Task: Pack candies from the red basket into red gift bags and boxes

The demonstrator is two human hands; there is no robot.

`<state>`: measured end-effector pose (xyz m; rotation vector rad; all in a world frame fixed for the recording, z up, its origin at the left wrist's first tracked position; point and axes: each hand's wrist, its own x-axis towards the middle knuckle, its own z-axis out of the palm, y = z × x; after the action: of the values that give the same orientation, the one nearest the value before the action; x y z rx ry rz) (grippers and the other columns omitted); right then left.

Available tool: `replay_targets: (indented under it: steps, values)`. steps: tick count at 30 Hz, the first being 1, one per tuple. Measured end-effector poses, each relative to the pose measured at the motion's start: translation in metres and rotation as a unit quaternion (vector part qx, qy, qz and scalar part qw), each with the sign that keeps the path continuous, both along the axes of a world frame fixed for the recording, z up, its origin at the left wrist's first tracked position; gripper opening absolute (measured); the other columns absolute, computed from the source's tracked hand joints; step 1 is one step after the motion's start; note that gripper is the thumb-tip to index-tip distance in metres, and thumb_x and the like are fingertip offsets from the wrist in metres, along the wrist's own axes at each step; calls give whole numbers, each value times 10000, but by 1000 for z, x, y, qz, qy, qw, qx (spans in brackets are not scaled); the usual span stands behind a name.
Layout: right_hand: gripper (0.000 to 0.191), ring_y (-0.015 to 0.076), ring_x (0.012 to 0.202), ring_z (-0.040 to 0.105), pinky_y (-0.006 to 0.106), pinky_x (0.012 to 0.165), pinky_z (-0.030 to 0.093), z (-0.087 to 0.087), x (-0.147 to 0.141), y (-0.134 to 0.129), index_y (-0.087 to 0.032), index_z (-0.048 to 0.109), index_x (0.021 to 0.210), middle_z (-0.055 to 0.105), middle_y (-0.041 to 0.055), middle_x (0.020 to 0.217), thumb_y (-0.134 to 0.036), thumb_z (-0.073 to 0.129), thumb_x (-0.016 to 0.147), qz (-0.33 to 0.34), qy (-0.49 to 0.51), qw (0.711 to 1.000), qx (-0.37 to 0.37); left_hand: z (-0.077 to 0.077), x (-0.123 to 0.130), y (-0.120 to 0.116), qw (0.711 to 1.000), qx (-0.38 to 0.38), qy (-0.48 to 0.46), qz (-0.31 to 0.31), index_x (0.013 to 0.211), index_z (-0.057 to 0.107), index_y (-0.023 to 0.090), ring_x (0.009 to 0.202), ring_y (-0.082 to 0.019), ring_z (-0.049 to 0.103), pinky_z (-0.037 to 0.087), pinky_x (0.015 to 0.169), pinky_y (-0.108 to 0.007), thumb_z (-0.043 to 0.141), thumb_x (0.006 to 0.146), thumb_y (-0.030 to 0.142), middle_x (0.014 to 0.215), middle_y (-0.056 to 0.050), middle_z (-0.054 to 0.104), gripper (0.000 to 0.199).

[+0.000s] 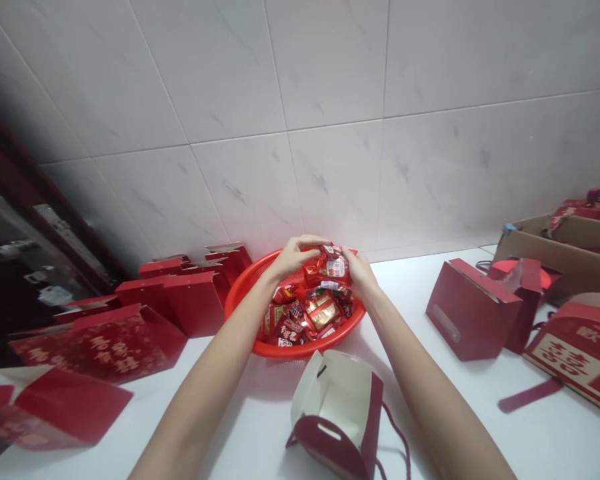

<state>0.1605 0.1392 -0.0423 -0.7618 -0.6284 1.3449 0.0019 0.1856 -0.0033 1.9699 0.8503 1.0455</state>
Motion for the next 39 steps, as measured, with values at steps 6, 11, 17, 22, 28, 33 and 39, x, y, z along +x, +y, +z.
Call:
replay_targets:
  steps: [6, 11, 17, 22, 28, 33, 39]
  values:
    - [169, 163, 590, 700, 268, 608, 590, 1, 4, -5, -155, 705, 810, 741, 21, 667, -281, 802, 752, 60, 11, 996, 68, -4, 3, 0, 999, 31, 36, -6, 954, 829, 204, 1223, -289, 594, 460, 1072, -415, 710, 722, 186, 1209, -107, 691, 261]
    - [389, 180, 680, 723, 297, 662, 611, 1, 5, -10, -157, 714, 865, 776, 25, 770, -168, 908, 528, 58, 3, 992, 115, -5, 0, -2, 1000, -29, -1, -4, 976, 806, 180, 1157, -269, 634, 517, 999, -401, 672, 721, 199, 1189, -89, 729, 289]
    - [408, 175, 681, 723, 312, 705, 609, -1, 5, -10, -166, 707, 862, 778, 14, 775, -193, 919, 514, 66, -35, 990, 123, -8, -3, -1, 995, -79, -47, 27, 1085, 737, 123, 955, -241, 694, 547, 922, -409, 881, 603, 377, 1010, -100, 764, 563]
    - [371, 180, 675, 725, 299, 701, 590, 1, 4, -12, -157, 728, 861, 773, 28, 751, -259, 908, 553, 82, -60, 988, 114, -9, -2, 0, 997, -30, -69, 34, 1121, 720, 136, 988, -228, 672, 532, 942, -398, 913, 555, 419, 1020, -83, 740, 661]
    - [407, 187, 712, 731, 306, 715, 578, 1, 4, -13, -165, 729, 884, 777, 24, 773, -308, 919, 553, 103, -76, 983, 128, -10, 0, -3, 998, -22, -59, 2, 1141, 714, 146, 1079, -249, 653, 508, 969, -393, 873, 612, 434, 1124, -113, 735, 622]
    - [379, 178, 695, 725, 291, 687, 583, -3, 4, -10, -161, 720, 860, 779, 30, 777, -267, 912, 551, 69, -71, 989, 106, -14, -13, 14, 993, -36, 0, 117, 1179, 690, 152, 1005, -211, 687, 532, 902, -343, 695, 786, 367, 1145, -118, 737, 448]
    - [287, 179, 639, 711, 282, 616, 591, -2, 4, -10, -175, 692, 775, 753, 8, 690, -230, 881, 566, 53, -54, 993, 89, -40, -46, 30, 935, -105, 238, 239, 689, 701, 185, 840, -238, 696, 525, 766, -297, 775, 605, 223, 776, -57, 748, 118]
